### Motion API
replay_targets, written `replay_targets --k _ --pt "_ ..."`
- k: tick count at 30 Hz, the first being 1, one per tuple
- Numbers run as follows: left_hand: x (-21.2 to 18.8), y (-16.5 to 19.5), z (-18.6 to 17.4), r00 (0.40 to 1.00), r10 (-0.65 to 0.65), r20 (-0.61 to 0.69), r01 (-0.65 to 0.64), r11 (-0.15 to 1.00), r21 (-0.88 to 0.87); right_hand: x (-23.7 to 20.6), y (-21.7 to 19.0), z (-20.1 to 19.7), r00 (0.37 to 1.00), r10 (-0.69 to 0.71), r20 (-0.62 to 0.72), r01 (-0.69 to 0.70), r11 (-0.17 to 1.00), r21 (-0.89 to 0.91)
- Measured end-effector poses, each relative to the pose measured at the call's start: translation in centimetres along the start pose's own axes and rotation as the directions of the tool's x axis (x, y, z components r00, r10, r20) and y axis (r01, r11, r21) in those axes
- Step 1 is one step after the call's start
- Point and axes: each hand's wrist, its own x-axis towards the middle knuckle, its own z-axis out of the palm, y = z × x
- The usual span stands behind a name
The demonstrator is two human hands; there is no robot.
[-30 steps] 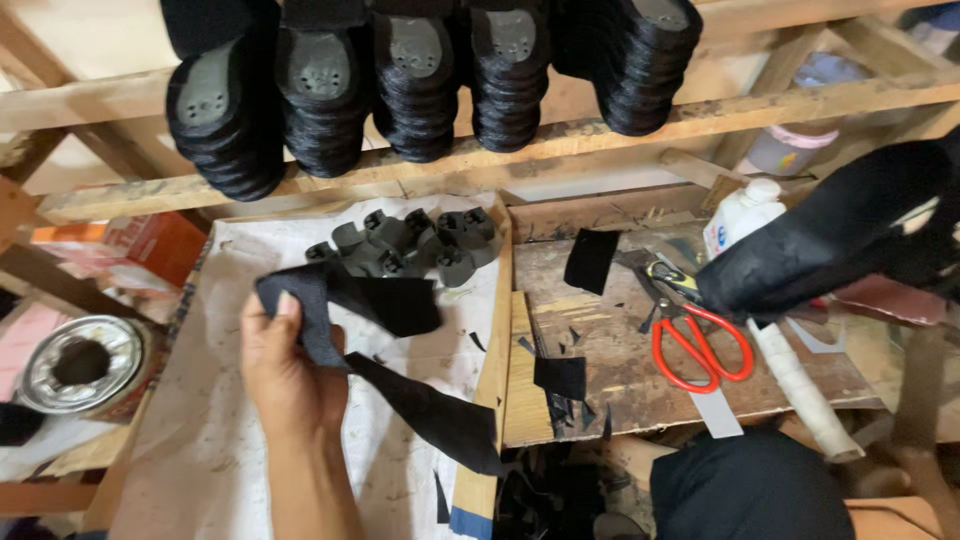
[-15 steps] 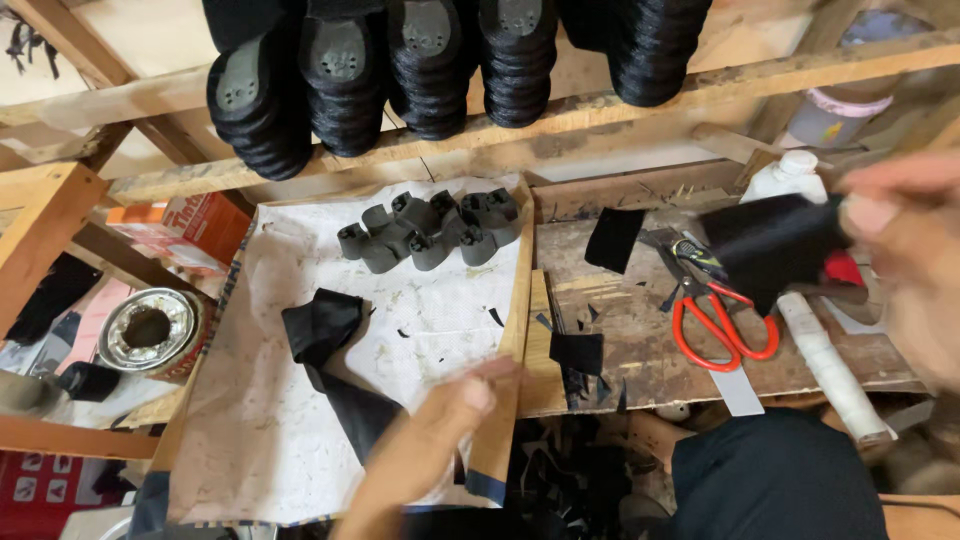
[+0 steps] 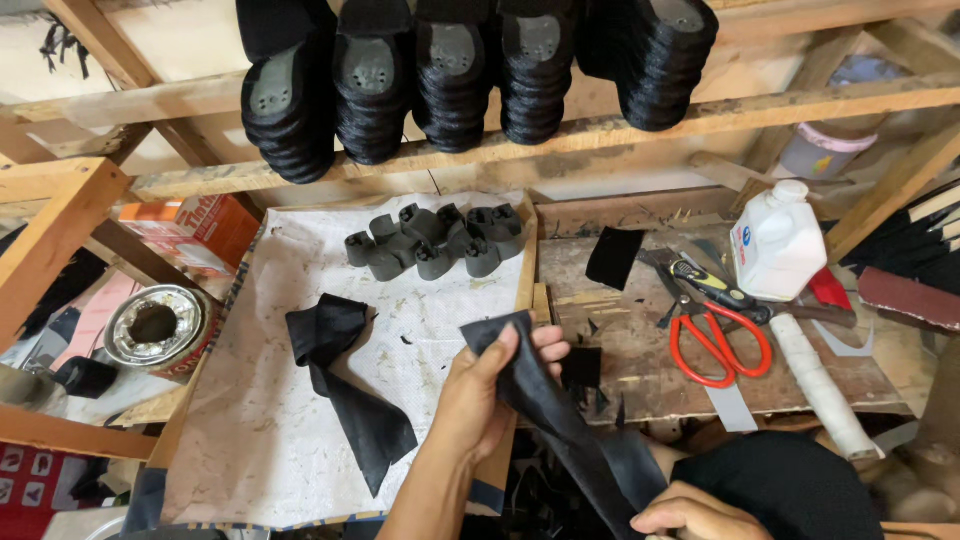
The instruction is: The person cuts a strip of black fabric with red-handled scissors, wraps it around a small black cylindrical object, and trims the excess. They repeat this process with another cylindrical object, adjusting and trimming the fabric to fit each piece.
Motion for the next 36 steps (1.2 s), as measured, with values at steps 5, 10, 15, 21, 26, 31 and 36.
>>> replay_targets --k 5,10,15,21,26,31,36 --pt "-1.9 0.5 0.0 1.0 0.0 0.022 0.0 1.0 -0.006 -0.5 2.5 0.5 0.989 0.146 0.011 -0.145 0.988 -0.045" --pt "-3.6 0.5 -0.8 0.993 0.118 0.022 -0.12 0.988 0.102 1.6 0.7 1.1 0.897 0.424 0.123 -0.401 0.899 -0.177" --pt "-6.4 -2.8 0.8 0.927 0.354 0.124 -0.328 0.606 0.724 5.7 -6.5 -0.3 0.835 0.543 0.092 -0.535 0.839 -0.099" --pt "-8.1 -6.2 3.0 0.692 0.398 0.602 -0.676 0.066 0.734 9.4 -11.1 1.7 0.964 0.151 -0.221 -0.17 0.983 -0.069" --pt "-8.9 -4.8 1.8 0.855 0.203 0.477 -0.508 0.512 0.693 10.3 -7.8 -0.1 0.866 0.499 0.026 -0.448 0.752 0.483" --pt "-7.3 -4.2 1.6 0.936 0.122 0.33 -0.351 0.402 0.846 10.5 -6.4 0.8 0.803 0.585 0.112 -0.558 0.674 0.484" --pt "-6.3 -4.6 3.8 0.942 0.1 0.321 -0.33 0.093 0.94 10.9 -6.4 1.7 0.877 0.48 0.035 -0.409 0.706 0.578"
